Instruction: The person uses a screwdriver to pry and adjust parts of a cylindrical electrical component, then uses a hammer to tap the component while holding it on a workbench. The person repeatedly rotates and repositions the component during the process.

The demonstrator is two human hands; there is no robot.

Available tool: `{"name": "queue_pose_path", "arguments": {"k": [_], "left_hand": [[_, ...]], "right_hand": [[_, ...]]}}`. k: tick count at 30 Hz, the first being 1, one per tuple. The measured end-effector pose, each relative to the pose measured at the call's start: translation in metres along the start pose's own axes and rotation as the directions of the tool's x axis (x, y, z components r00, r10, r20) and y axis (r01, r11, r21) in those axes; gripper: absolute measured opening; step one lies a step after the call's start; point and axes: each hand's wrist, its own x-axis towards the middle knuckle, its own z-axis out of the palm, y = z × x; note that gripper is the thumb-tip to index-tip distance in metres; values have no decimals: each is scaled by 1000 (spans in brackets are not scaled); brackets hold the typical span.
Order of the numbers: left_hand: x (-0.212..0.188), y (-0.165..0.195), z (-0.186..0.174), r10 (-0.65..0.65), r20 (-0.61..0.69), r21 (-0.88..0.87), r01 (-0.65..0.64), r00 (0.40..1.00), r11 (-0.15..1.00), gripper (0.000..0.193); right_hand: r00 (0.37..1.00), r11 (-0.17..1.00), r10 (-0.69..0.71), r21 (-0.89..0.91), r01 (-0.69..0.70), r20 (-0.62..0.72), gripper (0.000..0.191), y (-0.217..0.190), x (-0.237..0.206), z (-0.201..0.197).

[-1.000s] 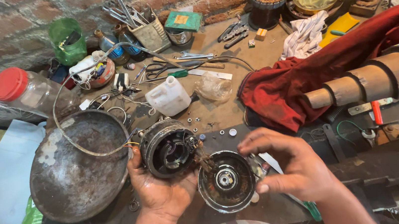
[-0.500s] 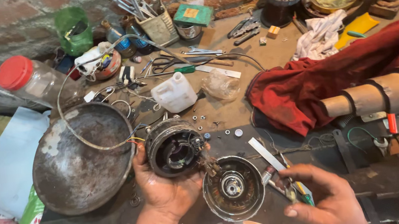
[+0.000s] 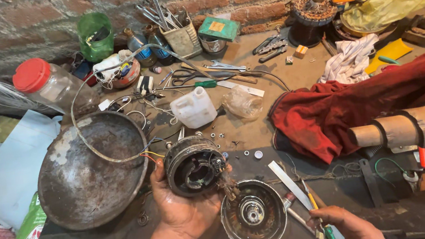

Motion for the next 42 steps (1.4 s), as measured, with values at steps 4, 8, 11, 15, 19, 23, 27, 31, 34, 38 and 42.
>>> {"name": "queue_pose_path", "arguments": {"k": [4,8,11,15,19,23,27,31,34,38,42], "left_hand": [[4,1,-3,-44,-25,-13,43,999,999,89],[10,1,-7,-72,22,-10,72,997,997,94],[12,1,-9,-56,52,33,54,997,998,96],[12,0,-9,-35,-4,39,35,999,999,97],[8,-2,-5,41,-37,69,-38,998,997,90],[-1,-3,2,102,-41,88,-99,994,991,78],[-13,-4,12,176,-121,209,-148,977,967,76],[-22,-7,24,238,-200,240,-188,950,952,67],[-25,-9,32,284,-201,242,-233,938,942,58],[-30,-10,36,297,-136,245,-258,945,934,51],[-34,-10,36,227,-246,180,-186,942,966,49]], "right_hand": [[999,999,-49,25,49,-6,68,10,-1,0],[999,998,-42,47,42,7,69,9,1,3],[999,998,-43,-52,43,-1,69,-1,3,6],[991,994,106,-32,-108,-81,69,-19,4,11],[994,994,69,-76,-76,-89,70,-28,7,12],[993,993,-68,-105,58,-92,67,-35,11,13],[955,971,-234,-85,221,-183,67,-57,18,27],[933,930,-338,-196,312,-120,65,-108,34,51],[879,821,-475,-388,420,-54,63,-161,50,78],[914,695,-406,-645,318,13,62,-226,87,116],[976,684,-214,-707,180,41,45,-269,124,138]]}}
